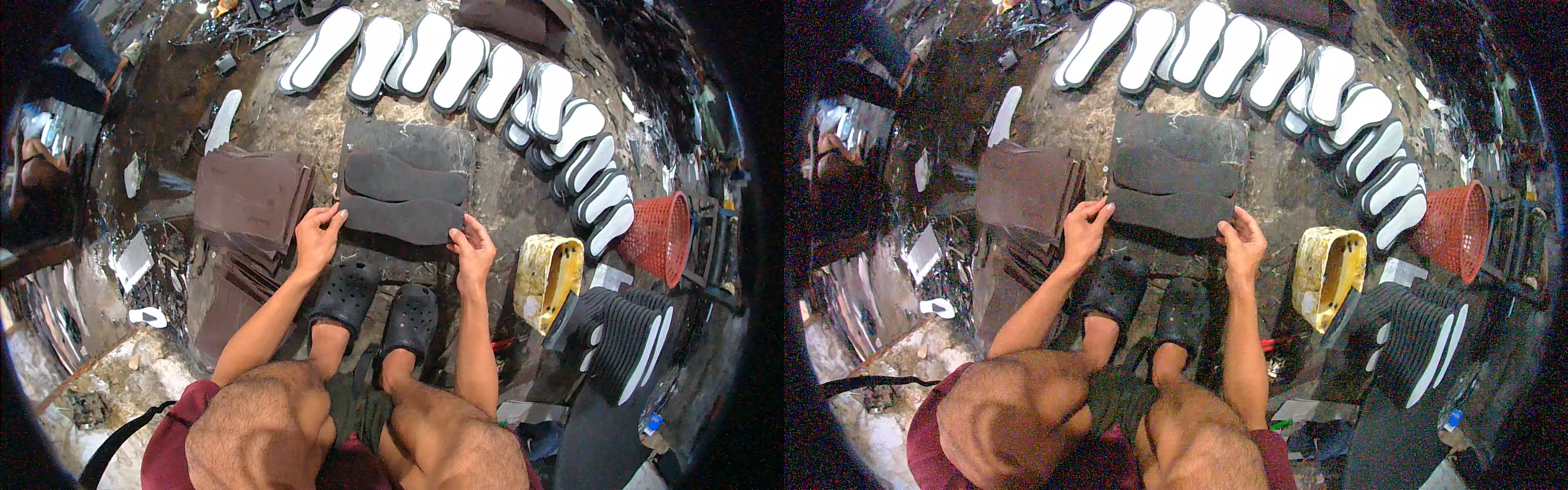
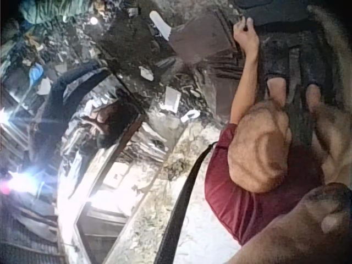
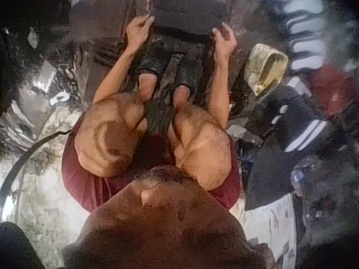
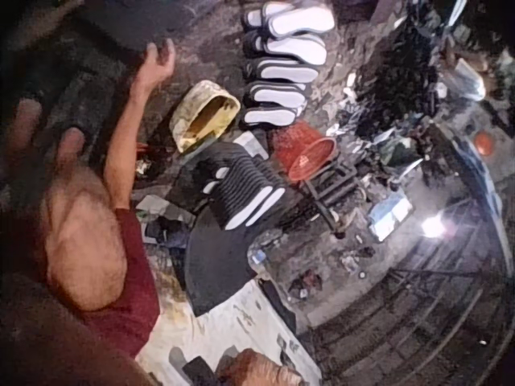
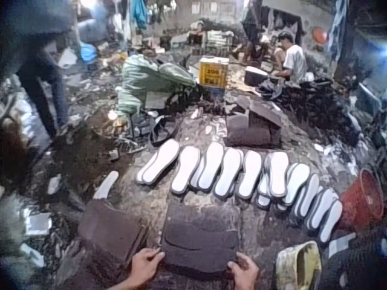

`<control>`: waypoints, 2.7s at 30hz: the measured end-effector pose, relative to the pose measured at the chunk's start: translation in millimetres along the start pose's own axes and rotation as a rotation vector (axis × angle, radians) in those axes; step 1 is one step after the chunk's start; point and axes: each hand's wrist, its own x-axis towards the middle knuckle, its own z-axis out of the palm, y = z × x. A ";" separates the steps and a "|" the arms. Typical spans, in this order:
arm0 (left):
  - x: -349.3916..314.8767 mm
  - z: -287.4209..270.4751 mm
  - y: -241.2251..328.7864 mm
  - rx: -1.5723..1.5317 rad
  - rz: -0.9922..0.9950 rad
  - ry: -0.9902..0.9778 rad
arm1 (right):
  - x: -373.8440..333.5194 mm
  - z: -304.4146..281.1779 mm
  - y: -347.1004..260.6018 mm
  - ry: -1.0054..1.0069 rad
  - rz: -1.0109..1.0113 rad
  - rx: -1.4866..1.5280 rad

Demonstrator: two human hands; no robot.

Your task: The person sits on the floor and repeatedly picks up brown insole pieces and white shoe soles, aligns them, and places them together. The person handles the parts one at a time, occasionally adjusting alignment before setting the paired insole and sole aside.

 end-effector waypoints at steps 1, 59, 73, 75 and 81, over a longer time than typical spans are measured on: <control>0.5 2.0 -1.1 -0.006 -0.007 -0.001 | 1.5 -0.8 -0.4 0.001 0.000 -0.010; 103.4 -28.5 127.3 -0.244 0.106 -1.406 | -26.9 -6.8 -125.9 -0.351 -0.711 -0.582; 1.0 -32.8 119.7 -0.581 -0.070 -1.034 | -2.0 5.5 -197.2 0.214 -0.834 -1.100; -6.6 -25.9 127.9 -0.721 -0.151 -0.868 | -9.4 6.2 -178.4 0.203 -0.713 -0.550; -12.3 -8.6 150.6 -0.664 -0.130 -0.545 | -68.4 29.7 -122.0 -0.344 -0.159 0.033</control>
